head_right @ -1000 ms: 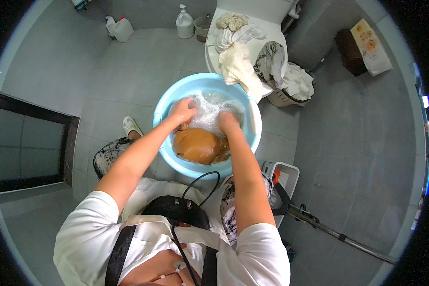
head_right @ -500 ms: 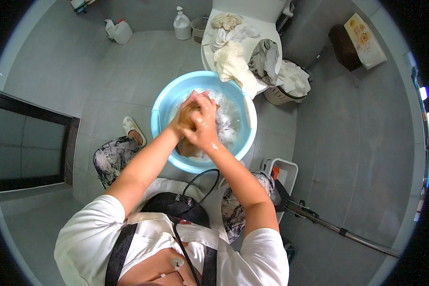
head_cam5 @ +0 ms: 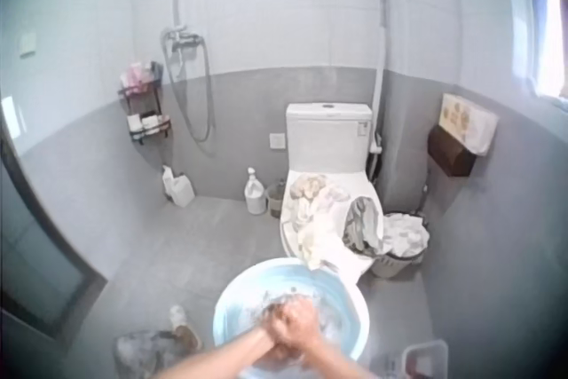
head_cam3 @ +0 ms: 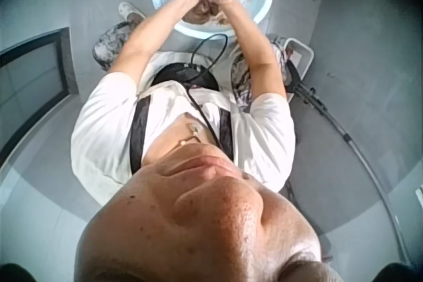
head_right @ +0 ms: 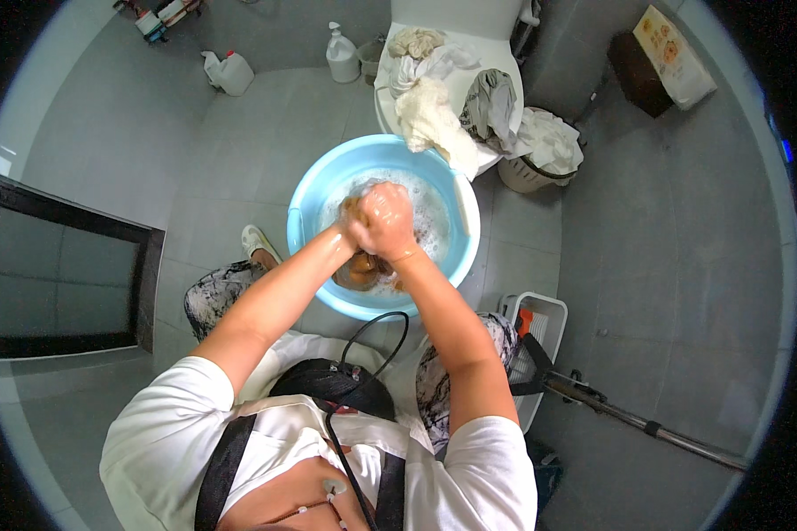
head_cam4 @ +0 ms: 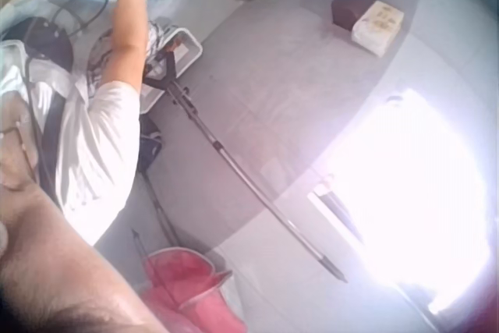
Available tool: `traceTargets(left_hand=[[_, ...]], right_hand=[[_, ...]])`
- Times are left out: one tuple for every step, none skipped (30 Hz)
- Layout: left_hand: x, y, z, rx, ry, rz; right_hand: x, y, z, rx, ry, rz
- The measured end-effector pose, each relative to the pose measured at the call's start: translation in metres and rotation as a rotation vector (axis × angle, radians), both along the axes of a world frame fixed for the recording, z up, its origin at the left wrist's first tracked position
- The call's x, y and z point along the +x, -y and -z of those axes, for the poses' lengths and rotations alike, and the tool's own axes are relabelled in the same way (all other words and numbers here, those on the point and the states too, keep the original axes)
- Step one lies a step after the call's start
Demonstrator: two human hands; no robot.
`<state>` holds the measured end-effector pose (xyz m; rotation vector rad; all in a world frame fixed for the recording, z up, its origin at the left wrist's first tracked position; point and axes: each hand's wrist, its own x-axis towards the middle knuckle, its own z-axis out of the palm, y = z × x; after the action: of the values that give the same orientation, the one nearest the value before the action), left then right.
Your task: The person washes clothes by hand in a basin of soapy water, scrubbing and wringing out a grey shirt and then a tan shirt.
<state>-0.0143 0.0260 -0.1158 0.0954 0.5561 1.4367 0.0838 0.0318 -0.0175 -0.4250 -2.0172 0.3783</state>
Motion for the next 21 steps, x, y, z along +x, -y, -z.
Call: traceTargets(left_hand=[[0.006,-0.003,0.000,-0.022,-0.026,-0.026],[0.011,-0.002,0.000,-0.056,-0.047,-0.042],[0.012,0.004,0.000,-0.155,-0.127,-0.046],[0.020,0.009,-0.032,-0.253,-0.206,-0.035],[0.025,0.017,-0.070,-0.347,-0.286,-0.031],[0.023,0.021,-0.089,-0.341,-0.380,0.017],[0.009,0.024,-0.068,-0.297,-0.577,0.025],[-0.003,0.022,-0.063,-0.338,-0.696,-0.018],[-0.017,0.020,-0.060,-0.379,-0.816,-0.060],[-0.034,0.019,-0.058,-0.368,-0.810,-0.135],[-0.052,0.021,-0.052,-0.357,-0.802,-0.209],[-0.065,0.024,-0.043,-0.312,-0.913,-0.272],[-0.071,0.027,-0.042,-0.356,-1.092,-0.204],[-0.068,0.027,-0.034,-0.291,-1.211,-0.208],[-0.063,0.028,-0.024,-0.225,-1.330,-0.213],[-0.057,0.029,-0.020,-0.188,-1.782,-0.143],[-0.041,0.033,-0.035,-0.220,-1.770,0.003],[-0.035,0.036,-0.029,-0.185,-1.864,0.100],[-0.031,0.039,-0.022,-0.148,-1.954,0.195],[-0.027,0.040,-0.017,-0.109,-2.042,0.294],[-0.023,0.040,-0.012,-0.160,-2.058,0.384]], right_hand=[[0.001,-0.003,0.002,-0.102,0.009,0.030],[0.002,-0.004,0.003,-0.203,0.017,0.059],[0.003,-0.005,0.005,-0.305,0.025,0.087],[0.007,-0.010,0.010,-0.387,0.021,0.092],[0.012,-0.018,0.013,-0.423,0.097,0.198],[0.015,-0.027,0.017,-0.457,0.173,0.291],[0.017,-0.034,0.018,-0.492,0.246,0.380],[0.022,-0.041,0.018,-0.475,0.351,0.449],[0.028,-0.046,0.018,-0.458,0.457,0.518],[0.035,-0.052,0.019,-0.415,0.476,0.549],[0.038,-0.054,0.018,-0.407,0.500,0.554],[0.041,-0.053,0.018,-0.400,0.528,0.557],[0.042,-0.053,0.018,-0.395,0.557,0.564],[0.041,-0.053,0.021,-0.468,0.639,0.527],[0.040,-0.052,0.024,-0.448,0.669,0.482],[0.038,-0.049,0.027,-0.429,0.698,0.437],[0.037,-0.045,0.031,-0.412,0.727,0.393],[0.036,-0.043,0.035,-0.475,0.839,0.315],[0.033,-0.038,0.039,-0.436,0.927,0.320],[0.030,-0.032,0.046,-0.396,1.015,0.324],[0.028,-0.029,0.053,-0.355,1.102,0.328]])
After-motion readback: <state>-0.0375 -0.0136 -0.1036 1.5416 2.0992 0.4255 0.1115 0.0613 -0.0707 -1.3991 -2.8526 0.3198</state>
